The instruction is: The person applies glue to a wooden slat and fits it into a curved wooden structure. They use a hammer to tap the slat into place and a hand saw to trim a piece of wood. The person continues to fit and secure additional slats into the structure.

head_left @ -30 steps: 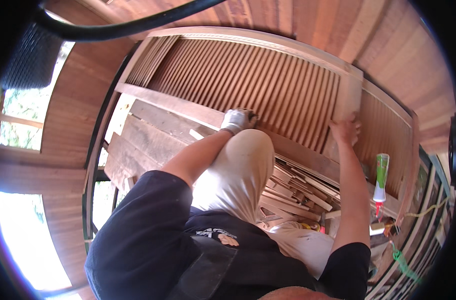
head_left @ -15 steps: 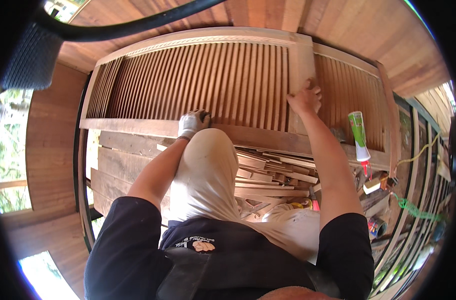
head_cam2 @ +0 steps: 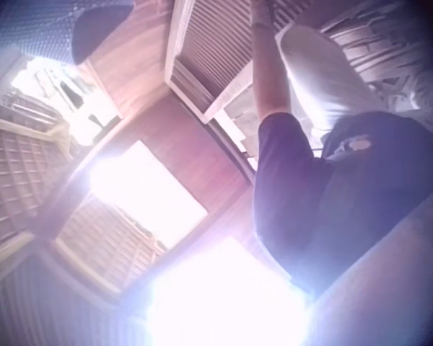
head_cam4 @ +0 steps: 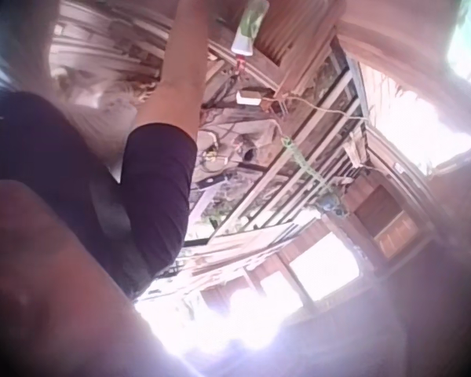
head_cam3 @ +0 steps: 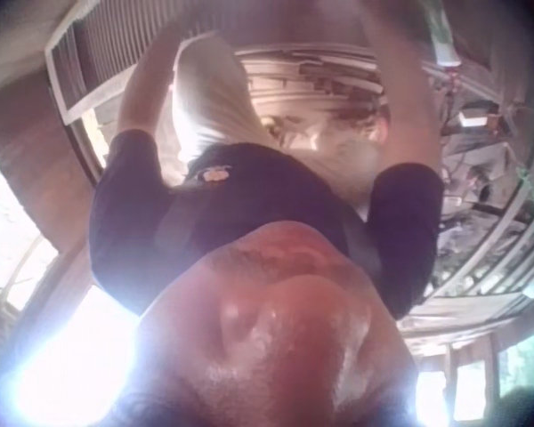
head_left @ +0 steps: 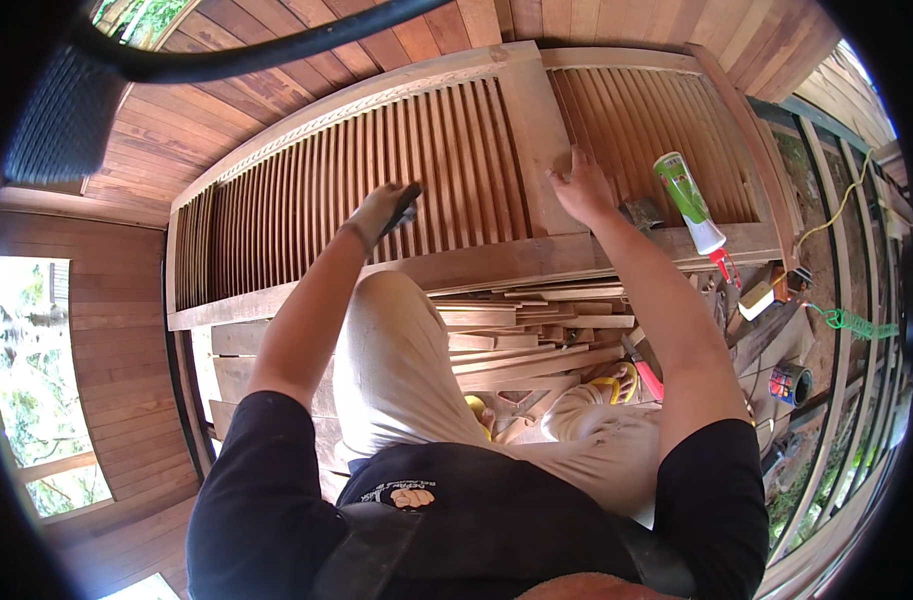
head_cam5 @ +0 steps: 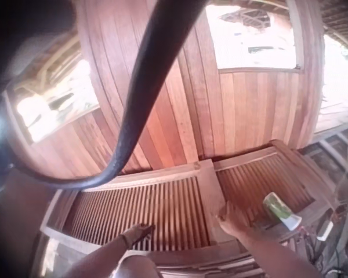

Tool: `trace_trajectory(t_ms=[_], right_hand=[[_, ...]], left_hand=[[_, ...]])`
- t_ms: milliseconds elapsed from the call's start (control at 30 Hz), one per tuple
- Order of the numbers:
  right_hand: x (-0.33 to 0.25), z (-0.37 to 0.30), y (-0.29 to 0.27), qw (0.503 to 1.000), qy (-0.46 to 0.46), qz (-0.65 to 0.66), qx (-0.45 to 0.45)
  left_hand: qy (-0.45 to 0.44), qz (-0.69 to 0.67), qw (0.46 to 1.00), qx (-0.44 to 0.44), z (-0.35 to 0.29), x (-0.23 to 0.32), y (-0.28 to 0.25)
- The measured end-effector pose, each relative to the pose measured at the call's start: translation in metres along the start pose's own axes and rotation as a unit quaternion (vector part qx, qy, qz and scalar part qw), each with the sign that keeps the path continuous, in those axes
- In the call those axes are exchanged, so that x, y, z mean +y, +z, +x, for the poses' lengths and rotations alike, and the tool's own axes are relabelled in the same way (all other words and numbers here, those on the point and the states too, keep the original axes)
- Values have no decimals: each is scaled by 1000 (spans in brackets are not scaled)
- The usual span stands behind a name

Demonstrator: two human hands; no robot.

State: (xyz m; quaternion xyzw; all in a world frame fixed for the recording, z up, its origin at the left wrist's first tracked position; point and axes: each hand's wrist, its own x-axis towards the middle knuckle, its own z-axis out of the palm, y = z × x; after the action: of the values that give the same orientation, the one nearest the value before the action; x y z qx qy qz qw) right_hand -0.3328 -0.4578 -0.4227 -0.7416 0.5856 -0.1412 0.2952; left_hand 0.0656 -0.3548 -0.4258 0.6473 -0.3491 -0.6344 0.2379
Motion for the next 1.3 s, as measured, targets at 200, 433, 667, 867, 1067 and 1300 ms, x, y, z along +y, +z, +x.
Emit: trace_trajectory(t_ms=[200,433,667,867,1067,1300], right_hand=[[11,-3,31,994,-51,-40,83],[19,-12,19,995,-50,-37,84],[14,-11,17,997,-28,-48,57],[14,-8,20,997,-29,-36,56],[20,-6,26,995,-59,-23,79],[10,-10,19,994,-64,-57,73]], left_hand=[[4,99,990,97,73,79,160],[8,269,954,134,78,113,229],[-27,257,956,141,90,115,219],[-4,262,956,134,82,111,211],[41,281,945,163,78,111,213],[-4,315,939,135,96,110,208]])
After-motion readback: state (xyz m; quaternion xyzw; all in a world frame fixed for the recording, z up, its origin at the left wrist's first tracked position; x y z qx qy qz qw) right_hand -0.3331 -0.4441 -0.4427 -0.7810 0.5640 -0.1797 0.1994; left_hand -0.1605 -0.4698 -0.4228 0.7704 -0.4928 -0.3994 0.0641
